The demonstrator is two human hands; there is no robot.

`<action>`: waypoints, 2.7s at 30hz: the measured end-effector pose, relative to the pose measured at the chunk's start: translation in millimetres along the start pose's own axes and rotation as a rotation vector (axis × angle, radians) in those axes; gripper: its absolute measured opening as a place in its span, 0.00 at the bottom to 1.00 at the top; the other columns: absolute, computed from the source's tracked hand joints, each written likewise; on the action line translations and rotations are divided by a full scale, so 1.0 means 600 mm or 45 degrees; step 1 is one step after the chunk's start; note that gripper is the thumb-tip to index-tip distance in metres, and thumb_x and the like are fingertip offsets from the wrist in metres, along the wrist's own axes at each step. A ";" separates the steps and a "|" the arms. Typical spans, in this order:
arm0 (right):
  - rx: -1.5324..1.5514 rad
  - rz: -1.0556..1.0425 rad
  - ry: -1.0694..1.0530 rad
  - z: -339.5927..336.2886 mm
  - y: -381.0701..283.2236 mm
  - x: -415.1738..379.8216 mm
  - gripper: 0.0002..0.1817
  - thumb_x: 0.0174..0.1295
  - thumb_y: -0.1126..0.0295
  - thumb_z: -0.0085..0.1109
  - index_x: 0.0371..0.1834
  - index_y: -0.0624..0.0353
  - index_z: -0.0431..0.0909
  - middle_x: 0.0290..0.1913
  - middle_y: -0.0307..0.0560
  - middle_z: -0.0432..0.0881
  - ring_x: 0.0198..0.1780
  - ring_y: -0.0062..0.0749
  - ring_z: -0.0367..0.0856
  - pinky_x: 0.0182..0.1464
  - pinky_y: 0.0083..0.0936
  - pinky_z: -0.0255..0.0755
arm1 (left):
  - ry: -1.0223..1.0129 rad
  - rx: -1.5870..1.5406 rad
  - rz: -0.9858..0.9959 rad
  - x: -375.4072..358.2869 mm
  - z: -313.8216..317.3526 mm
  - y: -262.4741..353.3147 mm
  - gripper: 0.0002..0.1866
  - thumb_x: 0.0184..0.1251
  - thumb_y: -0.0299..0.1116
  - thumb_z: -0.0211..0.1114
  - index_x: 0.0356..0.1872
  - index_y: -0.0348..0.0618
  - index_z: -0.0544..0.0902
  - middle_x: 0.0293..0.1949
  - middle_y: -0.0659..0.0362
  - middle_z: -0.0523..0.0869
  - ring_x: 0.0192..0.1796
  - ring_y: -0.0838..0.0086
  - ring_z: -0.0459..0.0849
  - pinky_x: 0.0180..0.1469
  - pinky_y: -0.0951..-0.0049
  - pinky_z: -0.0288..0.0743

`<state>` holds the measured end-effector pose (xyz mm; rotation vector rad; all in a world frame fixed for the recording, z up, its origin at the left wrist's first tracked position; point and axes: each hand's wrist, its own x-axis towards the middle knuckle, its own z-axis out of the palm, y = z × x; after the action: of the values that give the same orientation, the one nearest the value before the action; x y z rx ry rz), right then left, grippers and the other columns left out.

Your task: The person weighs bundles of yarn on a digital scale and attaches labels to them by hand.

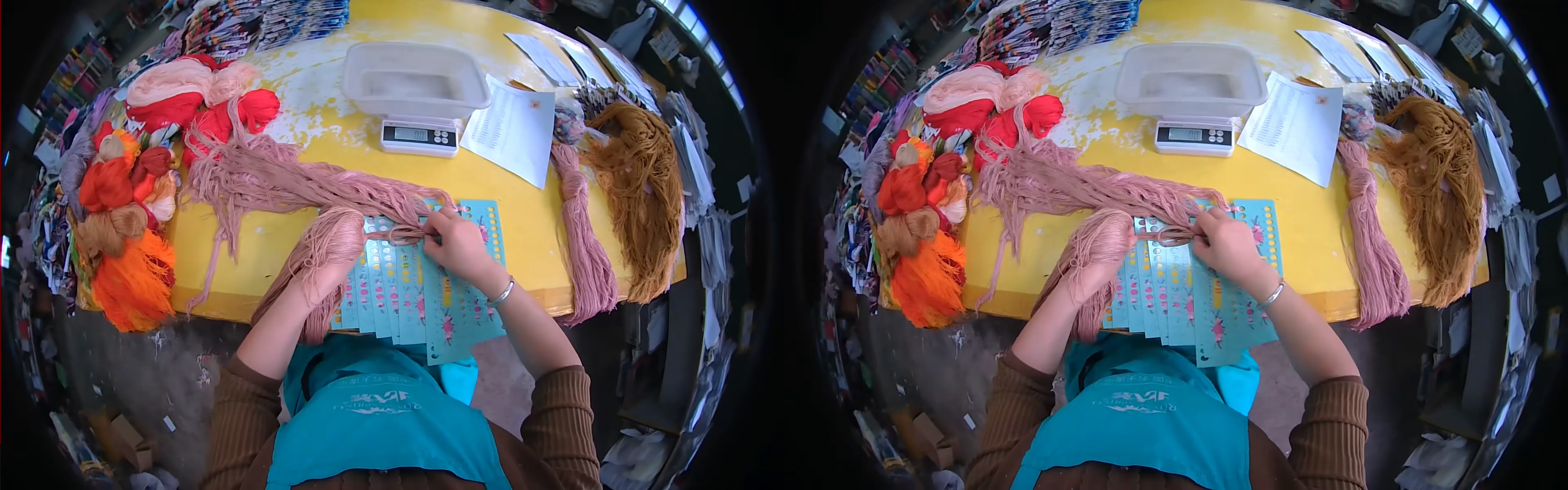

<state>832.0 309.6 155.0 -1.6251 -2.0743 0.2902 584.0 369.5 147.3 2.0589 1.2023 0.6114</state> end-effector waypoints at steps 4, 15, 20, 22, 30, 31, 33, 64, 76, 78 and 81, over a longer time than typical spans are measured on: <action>0.769 0.244 -0.037 0.001 0.028 -0.004 0.06 0.57 0.78 0.59 0.36 0.60 0.74 0.34 0.40 0.79 0.32 0.26 0.79 0.35 0.22 0.75 | 0.063 0.238 0.209 0.001 -0.018 0.052 0.07 0.58 0.28 0.66 0.34 0.40 0.76 0.31 0.48 0.77 0.35 0.55 0.76 0.39 0.59 0.71; 0.597 0.260 0.014 -0.002 0.016 -0.012 0.05 0.57 0.75 0.55 0.35 0.59 0.71 0.31 0.43 0.78 0.31 0.34 0.78 0.35 0.28 0.74 | 0.112 -0.135 0.269 0.022 -0.031 0.033 0.05 0.58 0.27 0.66 0.32 0.43 0.77 0.27 0.58 0.77 0.31 0.70 0.79 0.36 0.68 0.74; 0.060 0.182 -0.007 -0.015 -0.020 -0.006 0.15 0.50 0.64 0.64 0.37 0.56 0.73 0.36 0.49 0.80 0.34 0.45 0.83 0.35 0.37 0.76 | -0.154 -0.884 -0.400 -0.012 -0.170 -0.005 0.05 0.66 0.28 0.63 0.36 0.42 0.75 0.24 0.62 0.78 0.18 0.84 0.72 0.17 0.84 0.62; 0.079 0.200 -0.016 -0.007 -0.015 -0.006 0.16 0.50 0.63 0.64 0.39 0.56 0.73 0.36 0.48 0.80 0.34 0.44 0.83 0.35 0.37 0.76 | -0.137 -0.926 -0.414 -0.028 -0.180 0.006 0.07 0.66 0.28 0.64 0.36 0.38 0.75 0.22 0.62 0.76 0.17 0.86 0.68 0.15 0.84 0.58; 0.282 0.341 0.005 -0.024 -0.006 -0.008 0.17 0.50 0.64 0.63 0.41 0.56 0.72 0.35 0.47 0.79 0.33 0.41 0.81 0.35 0.35 0.76 | 0.064 -1.072 -0.493 0.036 -0.305 -0.018 0.10 0.65 0.32 0.66 0.42 0.38 0.80 0.24 0.62 0.80 0.15 0.88 0.67 0.14 0.86 0.55; 0.261 0.362 0.032 -0.026 -0.006 -0.006 0.17 0.50 0.67 0.64 0.42 0.57 0.73 0.34 0.46 0.78 0.33 0.39 0.81 0.35 0.34 0.75 | 0.100 -1.102 -0.473 0.050 -0.328 -0.020 0.10 0.64 0.32 0.66 0.42 0.37 0.80 0.28 0.60 0.83 0.15 0.89 0.67 0.14 0.86 0.55; 0.235 0.383 0.063 -0.021 -0.004 -0.001 0.17 0.50 0.69 0.64 0.42 0.57 0.73 0.32 0.46 0.78 0.33 0.37 0.81 0.35 0.33 0.75 | 0.161 -1.122 -0.420 0.084 -0.371 -0.052 0.11 0.64 0.31 0.66 0.44 0.36 0.81 0.36 0.55 0.87 0.15 0.90 0.66 0.15 0.87 0.56; 2.215 0.409 -0.166 -0.007 -0.319 0.080 0.01 0.64 0.77 0.57 0.36 0.59 0.75 0.32 0.45 0.84 0.20 0.15 0.68 0.20 0.14 0.57 | -0.118 -1.537 -0.031 -0.148 -0.236 0.092 0.27 0.73 0.37 0.54 0.68 0.32 0.67 0.66 0.54 0.71 0.70 0.69 0.66 0.72 0.66 0.55; 1.843 0.229 -0.343 -0.017 -0.350 0.080 0.03 0.69 0.73 0.56 0.39 0.61 0.75 0.32 0.44 0.84 0.21 0.14 0.72 0.21 0.11 0.62 | 0.136 -1.465 -0.155 -0.171 -0.242 0.101 0.33 0.63 0.25 0.64 0.70 0.37 0.66 0.46 0.65 0.76 0.47 0.83 0.73 0.58 0.78 0.66; 1.816 0.228 -0.349 -0.012 -0.355 0.082 0.03 0.68 0.74 0.56 0.39 0.61 0.75 0.32 0.43 0.85 0.21 0.13 0.72 0.21 0.11 0.61 | 0.147 -1.469 -0.138 -0.175 -0.245 0.098 0.32 0.63 0.26 0.64 0.69 0.37 0.66 0.45 0.66 0.76 0.47 0.83 0.73 0.58 0.78 0.66; 1.829 0.335 -0.283 -0.005 -0.363 0.087 0.01 0.65 0.76 0.57 0.36 0.59 0.75 0.29 0.44 0.84 0.19 0.16 0.72 0.20 0.12 0.58 | 0.208 -1.431 -0.117 -0.179 -0.248 0.089 0.31 0.62 0.26 0.62 0.68 0.36 0.67 0.42 0.66 0.76 0.47 0.83 0.73 0.58 0.77 0.66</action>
<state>639.0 300.1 267.9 -0.8811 -1.0865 1.6221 463.6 302.2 279.6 1.0090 0.7273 1.0989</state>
